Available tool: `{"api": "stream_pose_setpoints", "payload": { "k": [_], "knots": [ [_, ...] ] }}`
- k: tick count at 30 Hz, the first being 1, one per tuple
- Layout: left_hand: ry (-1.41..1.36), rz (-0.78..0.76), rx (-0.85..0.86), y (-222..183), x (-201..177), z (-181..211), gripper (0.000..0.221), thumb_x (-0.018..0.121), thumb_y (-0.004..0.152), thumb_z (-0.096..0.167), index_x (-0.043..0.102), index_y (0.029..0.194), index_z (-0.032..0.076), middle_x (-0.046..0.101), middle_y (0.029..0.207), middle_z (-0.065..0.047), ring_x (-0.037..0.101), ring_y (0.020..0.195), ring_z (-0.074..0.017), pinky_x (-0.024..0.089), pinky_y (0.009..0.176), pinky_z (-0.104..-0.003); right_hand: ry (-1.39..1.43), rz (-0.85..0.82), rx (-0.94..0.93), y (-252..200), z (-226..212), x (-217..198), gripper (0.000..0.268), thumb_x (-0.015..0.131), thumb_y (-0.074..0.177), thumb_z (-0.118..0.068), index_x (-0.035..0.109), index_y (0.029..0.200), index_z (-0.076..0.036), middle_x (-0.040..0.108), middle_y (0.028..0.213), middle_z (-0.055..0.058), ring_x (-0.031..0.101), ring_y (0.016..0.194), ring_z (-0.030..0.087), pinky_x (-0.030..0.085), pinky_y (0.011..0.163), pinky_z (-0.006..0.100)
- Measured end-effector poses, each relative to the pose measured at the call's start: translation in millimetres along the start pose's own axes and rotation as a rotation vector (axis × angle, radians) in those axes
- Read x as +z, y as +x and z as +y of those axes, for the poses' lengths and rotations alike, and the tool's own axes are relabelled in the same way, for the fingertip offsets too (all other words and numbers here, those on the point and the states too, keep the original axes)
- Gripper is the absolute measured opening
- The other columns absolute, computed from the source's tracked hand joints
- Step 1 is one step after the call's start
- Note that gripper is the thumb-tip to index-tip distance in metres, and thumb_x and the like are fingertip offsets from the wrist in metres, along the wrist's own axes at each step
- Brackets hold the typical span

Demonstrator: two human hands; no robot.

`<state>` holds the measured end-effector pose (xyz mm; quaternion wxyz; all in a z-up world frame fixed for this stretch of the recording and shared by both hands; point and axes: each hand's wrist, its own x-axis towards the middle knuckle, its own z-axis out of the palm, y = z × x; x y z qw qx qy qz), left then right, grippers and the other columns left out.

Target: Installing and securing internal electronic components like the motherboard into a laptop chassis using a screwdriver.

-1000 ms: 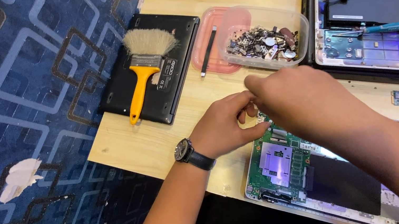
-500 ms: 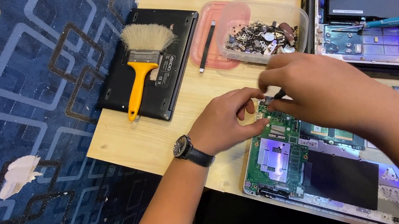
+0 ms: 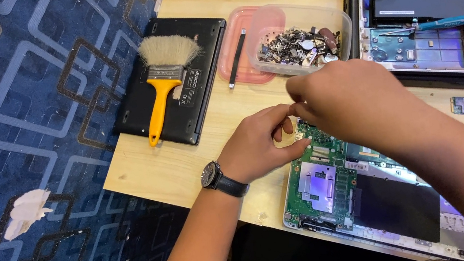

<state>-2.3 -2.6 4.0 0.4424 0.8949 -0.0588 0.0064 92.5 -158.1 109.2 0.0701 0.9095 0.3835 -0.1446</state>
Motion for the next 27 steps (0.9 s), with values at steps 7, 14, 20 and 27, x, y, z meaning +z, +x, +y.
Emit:
{"api": "stream_pose_setpoints", "payload": {
  "k": [7, 14, 20, 27],
  "knots": [
    [0.009, -0.002, 0.011, 0, 1, -1, 0.041, 0.079, 0.090, 0.033, 0.067, 0.125, 0.016, 0.060, 0.086, 0.004, 0.052, 0.069, -0.0141, 0.046, 0.062, -0.034, 0.060, -0.078, -0.025, -2, 7, 4, 0.020, 0.057, 0.102, -0.040, 0.068, 0.110, -0.025, 0.078, 0.093, 0.005, 0.074, 0.091, 0.033, 0.058, 0.071, 0.050],
    [0.032, 0.025, 0.058, 0, 4, -5, 0.041, 0.080, 0.090, 0.031, 0.067, 0.126, 0.016, 0.059, 0.086, 0.004, 0.050, 0.068, -0.0137, 0.045, 0.063, -0.033, 0.160, -0.120, -0.087, -9, 14, 0, 0.019, 0.062, 0.099, -0.030, 0.073, 0.114, -0.029, 0.079, 0.100, 0.004, 0.073, 0.100, 0.032, 0.056, 0.080, 0.050],
    [0.032, 0.027, 0.019, -1, 3, 2, 0.039, 0.082, 0.089, 0.030, 0.068, 0.123, 0.015, 0.061, 0.085, 0.004, 0.052, 0.068, -0.0130, 0.047, 0.063, -0.032, 0.082, -0.075, -0.055, -13, 16, 6, 0.025, 0.064, 0.099, -0.048, 0.068, 0.106, -0.025, 0.076, 0.108, -0.001, 0.070, 0.106, 0.031, 0.057, 0.073, 0.054],
    [-0.089, 0.061, -0.007, -2, 3, 5, 0.045, 0.084, 0.085, 0.023, 0.071, 0.125, 0.006, 0.068, 0.085, -0.009, 0.064, 0.075, -0.0160, 0.058, 0.066, -0.032, 0.247, 0.087, -0.160, -14, 22, 4, 0.022, 0.066, 0.098, -0.025, 0.070, 0.116, -0.015, 0.078, 0.082, 0.015, 0.078, 0.082, 0.044, 0.064, 0.075, 0.056]
  ]
}}
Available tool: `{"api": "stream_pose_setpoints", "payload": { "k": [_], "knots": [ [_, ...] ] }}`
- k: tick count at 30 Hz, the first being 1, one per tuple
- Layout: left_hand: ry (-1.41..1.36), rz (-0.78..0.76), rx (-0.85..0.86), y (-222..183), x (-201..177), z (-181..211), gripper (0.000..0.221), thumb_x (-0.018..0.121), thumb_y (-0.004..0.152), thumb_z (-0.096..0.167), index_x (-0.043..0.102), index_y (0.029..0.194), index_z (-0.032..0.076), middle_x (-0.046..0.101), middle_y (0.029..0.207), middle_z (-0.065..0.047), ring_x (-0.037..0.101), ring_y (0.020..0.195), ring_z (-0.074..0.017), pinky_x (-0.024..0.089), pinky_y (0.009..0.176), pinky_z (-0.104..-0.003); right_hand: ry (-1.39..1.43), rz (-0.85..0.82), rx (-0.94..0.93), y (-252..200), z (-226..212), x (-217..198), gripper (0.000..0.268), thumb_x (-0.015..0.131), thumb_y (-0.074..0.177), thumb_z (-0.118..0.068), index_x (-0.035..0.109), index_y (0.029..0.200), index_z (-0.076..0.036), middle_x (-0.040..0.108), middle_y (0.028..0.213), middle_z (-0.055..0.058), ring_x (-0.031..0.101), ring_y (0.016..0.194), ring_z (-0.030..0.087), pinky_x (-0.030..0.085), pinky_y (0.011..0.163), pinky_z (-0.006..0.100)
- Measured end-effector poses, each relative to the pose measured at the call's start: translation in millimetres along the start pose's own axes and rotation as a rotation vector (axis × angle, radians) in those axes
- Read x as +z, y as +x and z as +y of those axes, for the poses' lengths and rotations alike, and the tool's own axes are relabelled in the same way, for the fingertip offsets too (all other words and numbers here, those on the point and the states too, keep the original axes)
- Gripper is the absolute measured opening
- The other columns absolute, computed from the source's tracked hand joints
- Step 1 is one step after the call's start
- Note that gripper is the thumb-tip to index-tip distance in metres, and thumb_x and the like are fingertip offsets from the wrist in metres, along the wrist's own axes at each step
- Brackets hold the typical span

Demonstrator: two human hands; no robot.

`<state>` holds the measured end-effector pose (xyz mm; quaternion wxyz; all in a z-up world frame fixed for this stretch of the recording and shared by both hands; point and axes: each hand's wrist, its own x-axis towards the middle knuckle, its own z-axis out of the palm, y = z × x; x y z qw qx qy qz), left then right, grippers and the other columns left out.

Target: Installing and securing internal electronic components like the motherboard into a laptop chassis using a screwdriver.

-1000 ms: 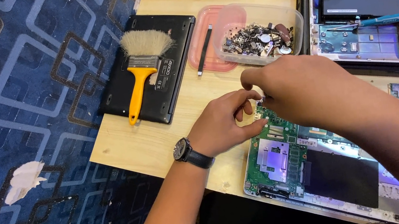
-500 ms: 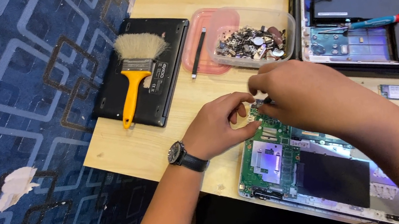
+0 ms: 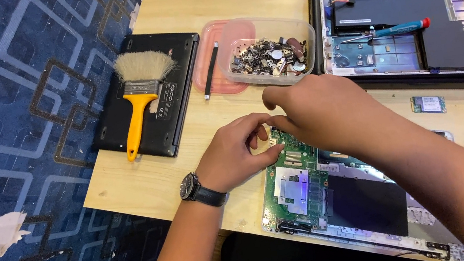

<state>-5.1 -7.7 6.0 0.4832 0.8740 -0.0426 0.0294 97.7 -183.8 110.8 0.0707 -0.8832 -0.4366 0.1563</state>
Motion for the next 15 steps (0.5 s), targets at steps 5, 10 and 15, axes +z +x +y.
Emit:
{"api": "stream_pose_setpoints", "payload": {
  "k": [5, 10, 15],
  "knots": [
    [0.003, 0.009, 0.004, 1, 2, -7, 0.046, 0.085, 0.085, 0.025, 0.071, 0.125, 0.007, 0.069, 0.086, -0.009, 0.066, 0.077, -0.0160, 0.059, 0.066, -0.032, 0.059, -0.082, -0.013, 7, 1, -3, 0.030, 0.070, 0.092, -0.017, 0.062, 0.121, -0.011, 0.082, 0.090, 0.015, 0.078, 0.089, 0.046, 0.063, 0.076, 0.059],
    [-0.011, 0.012, 0.005, -1, 1, -3, 0.047, 0.086, 0.084, 0.025, 0.071, 0.125, 0.006, 0.069, 0.086, -0.009, 0.065, 0.076, -0.0160, 0.058, 0.066, -0.032, -0.028, -0.005, 0.025, 8, 1, -1, 0.024, 0.071, 0.095, -0.028, 0.068, 0.116, -0.017, 0.080, 0.078, 0.011, 0.079, 0.081, 0.040, 0.064, 0.073, 0.053],
    [-0.013, 0.010, -0.023, 0, 1, -5, 0.048, 0.085, 0.084, 0.026, 0.071, 0.126, 0.007, 0.069, 0.086, -0.009, 0.065, 0.076, -0.0152, 0.058, 0.067, -0.032, 0.026, -0.070, 0.012, 6, -3, -2, 0.026, 0.072, 0.091, -0.022, 0.065, 0.115, -0.015, 0.082, 0.085, 0.012, 0.078, 0.088, 0.043, 0.063, 0.075, 0.056]
  ]
}}
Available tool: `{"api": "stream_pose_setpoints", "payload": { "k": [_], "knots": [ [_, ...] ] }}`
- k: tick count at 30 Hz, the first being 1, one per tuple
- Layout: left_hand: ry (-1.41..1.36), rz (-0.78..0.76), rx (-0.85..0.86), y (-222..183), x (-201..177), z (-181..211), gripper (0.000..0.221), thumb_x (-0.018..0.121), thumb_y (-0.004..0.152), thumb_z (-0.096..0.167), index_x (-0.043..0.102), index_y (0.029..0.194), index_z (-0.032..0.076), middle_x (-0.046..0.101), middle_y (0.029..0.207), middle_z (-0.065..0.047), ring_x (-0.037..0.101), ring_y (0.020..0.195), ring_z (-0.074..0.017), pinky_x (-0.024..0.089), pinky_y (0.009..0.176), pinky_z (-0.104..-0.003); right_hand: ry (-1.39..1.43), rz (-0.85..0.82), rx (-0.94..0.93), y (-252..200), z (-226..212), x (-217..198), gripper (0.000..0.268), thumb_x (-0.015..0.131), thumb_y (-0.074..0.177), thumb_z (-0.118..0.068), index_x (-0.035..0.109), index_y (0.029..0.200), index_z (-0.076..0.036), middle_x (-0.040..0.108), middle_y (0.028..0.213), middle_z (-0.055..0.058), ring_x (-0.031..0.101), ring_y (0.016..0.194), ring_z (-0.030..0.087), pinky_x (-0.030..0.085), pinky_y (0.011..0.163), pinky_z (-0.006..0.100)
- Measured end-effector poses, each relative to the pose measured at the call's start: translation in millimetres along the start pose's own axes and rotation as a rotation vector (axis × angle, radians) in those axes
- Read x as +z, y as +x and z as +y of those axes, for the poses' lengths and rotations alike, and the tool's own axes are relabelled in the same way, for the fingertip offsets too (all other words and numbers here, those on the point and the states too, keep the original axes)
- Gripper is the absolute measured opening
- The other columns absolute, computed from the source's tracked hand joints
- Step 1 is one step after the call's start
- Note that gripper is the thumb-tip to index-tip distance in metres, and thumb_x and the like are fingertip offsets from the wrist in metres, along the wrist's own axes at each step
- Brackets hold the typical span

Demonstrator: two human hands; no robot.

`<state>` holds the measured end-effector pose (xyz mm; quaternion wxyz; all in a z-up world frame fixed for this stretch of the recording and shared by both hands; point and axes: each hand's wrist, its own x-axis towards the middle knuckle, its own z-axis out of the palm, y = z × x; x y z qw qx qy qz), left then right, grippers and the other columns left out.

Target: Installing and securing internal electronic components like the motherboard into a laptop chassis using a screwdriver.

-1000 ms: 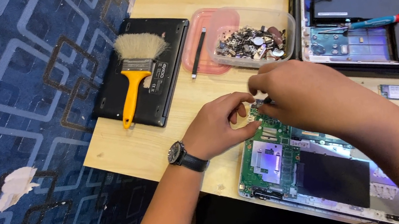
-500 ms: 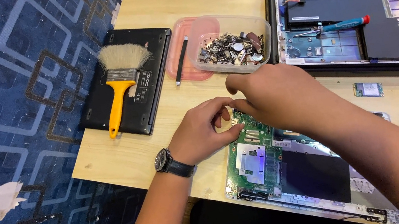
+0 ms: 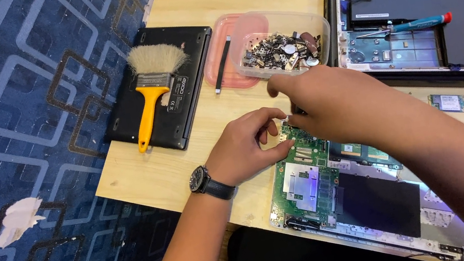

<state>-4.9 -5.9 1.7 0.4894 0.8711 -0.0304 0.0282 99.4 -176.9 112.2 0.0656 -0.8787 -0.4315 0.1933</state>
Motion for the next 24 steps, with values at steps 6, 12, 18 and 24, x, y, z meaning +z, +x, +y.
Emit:
{"api": "stream_pose_setpoints", "payload": {
  "k": [6, 12, 18, 24],
  "knots": [
    [-0.013, -0.006, -0.025, 1, -2, 8, 0.045, 0.085, 0.084, 0.025, 0.073, 0.124, 0.008, 0.068, 0.086, -0.008, 0.064, 0.077, -0.0144, 0.058, 0.068, -0.031, -0.093, 0.046, 0.010, 0, -5, 0, 0.024, 0.068, 0.097, -0.028, 0.068, 0.119, -0.017, 0.080, 0.085, 0.013, 0.079, 0.083, 0.042, 0.063, 0.075, 0.054],
    [-0.006, -0.011, -0.026, 1, -1, 3, 0.048, 0.084, 0.084, 0.025, 0.071, 0.126, 0.006, 0.068, 0.087, -0.009, 0.065, 0.077, -0.0152, 0.058, 0.068, -0.032, -0.030, -0.008, 0.026, 6, -1, 8, 0.021, 0.070, 0.093, -0.019, 0.069, 0.114, -0.015, 0.081, 0.086, 0.012, 0.079, 0.088, 0.041, 0.064, 0.078, 0.052],
    [0.011, 0.005, -0.019, 2, 1, 7, 0.048, 0.084, 0.082, 0.025, 0.071, 0.125, 0.008, 0.069, 0.086, -0.008, 0.067, 0.078, -0.0164, 0.059, 0.067, -0.033, -0.051, 0.086, 0.052, 8, -4, 8, 0.020, 0.072, 0.096, -0.027, 0.075, 0.111, -0.014, 0.081, 0.089, 0.012, 0.080, 0.089, 0.041, 0.064, 0.079, 0.052],
    [-0.009, 0.006, -0.020, -2, 0, 5, 0.048, 0.084, 0.084, 0.025, 0.071, 0.127, 0.007, 0.068, 0.086, -0.010, 0.065, 0.077, -0.0157, 0.059, 0.068, -0.032, -0.073, 0.032, 0.086, 4, -2, 10, 0.018, 0.078, 0.089, -0.020, 0.077, 0.107, -0.018, 0.079, 0.084, 0.006, 0.081, 0.087, 0.032, 0.065, 0.078, 0.045]
  ]
}}
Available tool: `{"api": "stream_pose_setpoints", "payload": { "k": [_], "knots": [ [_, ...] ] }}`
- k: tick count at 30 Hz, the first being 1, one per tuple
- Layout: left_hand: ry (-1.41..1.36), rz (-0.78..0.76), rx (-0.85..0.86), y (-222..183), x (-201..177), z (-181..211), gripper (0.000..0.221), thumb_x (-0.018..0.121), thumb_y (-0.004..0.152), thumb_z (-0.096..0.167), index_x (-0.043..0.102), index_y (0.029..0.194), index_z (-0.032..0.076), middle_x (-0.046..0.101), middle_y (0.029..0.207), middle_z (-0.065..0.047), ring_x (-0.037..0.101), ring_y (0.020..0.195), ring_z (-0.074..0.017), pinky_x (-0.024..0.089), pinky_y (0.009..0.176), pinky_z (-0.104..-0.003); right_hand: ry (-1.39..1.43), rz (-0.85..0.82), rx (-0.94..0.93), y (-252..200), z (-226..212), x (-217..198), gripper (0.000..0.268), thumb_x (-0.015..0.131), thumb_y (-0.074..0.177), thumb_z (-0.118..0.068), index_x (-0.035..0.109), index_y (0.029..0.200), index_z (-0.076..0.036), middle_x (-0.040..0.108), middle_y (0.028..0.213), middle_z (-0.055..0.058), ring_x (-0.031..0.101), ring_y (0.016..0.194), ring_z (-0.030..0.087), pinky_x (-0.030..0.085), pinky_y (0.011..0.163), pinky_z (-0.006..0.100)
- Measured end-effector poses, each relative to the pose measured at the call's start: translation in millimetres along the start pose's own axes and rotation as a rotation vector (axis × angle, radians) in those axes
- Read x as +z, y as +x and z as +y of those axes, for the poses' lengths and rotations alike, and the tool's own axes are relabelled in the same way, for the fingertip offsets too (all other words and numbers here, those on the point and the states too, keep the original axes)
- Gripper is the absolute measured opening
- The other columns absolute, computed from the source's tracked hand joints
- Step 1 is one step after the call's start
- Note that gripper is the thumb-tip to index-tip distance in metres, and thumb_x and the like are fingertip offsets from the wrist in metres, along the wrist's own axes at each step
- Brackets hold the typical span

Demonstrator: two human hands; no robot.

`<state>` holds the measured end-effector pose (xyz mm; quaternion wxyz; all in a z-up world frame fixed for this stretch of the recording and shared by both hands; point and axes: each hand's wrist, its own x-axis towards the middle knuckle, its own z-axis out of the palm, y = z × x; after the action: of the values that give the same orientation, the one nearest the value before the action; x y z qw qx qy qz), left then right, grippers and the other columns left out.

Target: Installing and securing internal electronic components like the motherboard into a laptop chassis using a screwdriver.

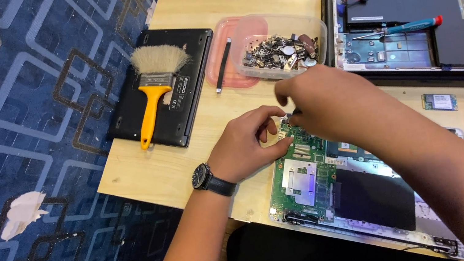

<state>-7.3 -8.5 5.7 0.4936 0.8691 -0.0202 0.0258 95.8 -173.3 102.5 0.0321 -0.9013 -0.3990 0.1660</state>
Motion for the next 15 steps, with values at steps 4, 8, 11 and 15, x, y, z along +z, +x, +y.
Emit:
{"api": "stream_pose_setpoints", "payload": {
  "k": [4, 8, 11, 15],
  "knots": [
    [0.003, -0.002, 0.030, 2, 3, 0, 0.047, 0.083, 0.085, 0.025, 0.071, 0.127, 0.008, 0.068, 0.085, -0.009, 0.065, 0.076, -0.0158, 0.059, 0.067, -0.032, 0.099, 0.042, 0.034, -10, 8, 4, 0.016, 0.076, 0.091, -0.024, 0.074, 0.103, -0.013, 0.077, 0.079, 0.015, 0.078, 0.087, 0.044, 0.063, 0.079, 0.054],
    [0.023, 0.000, 0.050, 2, 3, 1, 0.047, 0.083, 0.084, 0.026, 0.070, 0.126, 0.009, 0.068, 0.084, -0.008, 0.066, 0.075, -0.0161, 0.060, 0.067, -0.033, 0.134, 0.057, 0.037, -14, 8, 3, 0.021, 0.076, 0.093, -0.024, 0.071, 0.110, -0.014, 0.077, 0.079, 0.016, 0.078, 0.090, 0.044, 0.063, 0.082, 0.054],
    [0.022, -0.012, 0.037, 1, 3, -3, 0.050, 0.084, 0.084, 0.026, 0.069, 0.128, 0.007, 0.068, 0.084, -0.009, 0.066, 0.075, -0.0161, 0.060, 0.067, -0.033, 0.142, 0.007, -0.105, -3, -1, -1, 0.022, 0.078, 0.088, -0.014, 0.074, 0.109, -0.010, 0.080, 0.095, 0.016, 0.076, 0.101, 0.046, 0.062, 0.089, 0.056],
    [0.019, -0.009, 0.025, 0, 4, -6, 0.050, 0.083, 0.084, 0.027, 0.069, 0.129, 0.008, 0.067, 0.083, -0.008, 0.066, 0.075, -0.0161, 0.060, 0.067, -0.033, 0.151, -0.026, -0.082, 6, 4, 9, 0.018, 0.072, 0.092, -0.015, 0.074, 0.109, -0.010, 0.081, 0.088, 0.016, 0.076, 0.097, 0.046, 0.061, 0.087, 0.059]
  ]
}}
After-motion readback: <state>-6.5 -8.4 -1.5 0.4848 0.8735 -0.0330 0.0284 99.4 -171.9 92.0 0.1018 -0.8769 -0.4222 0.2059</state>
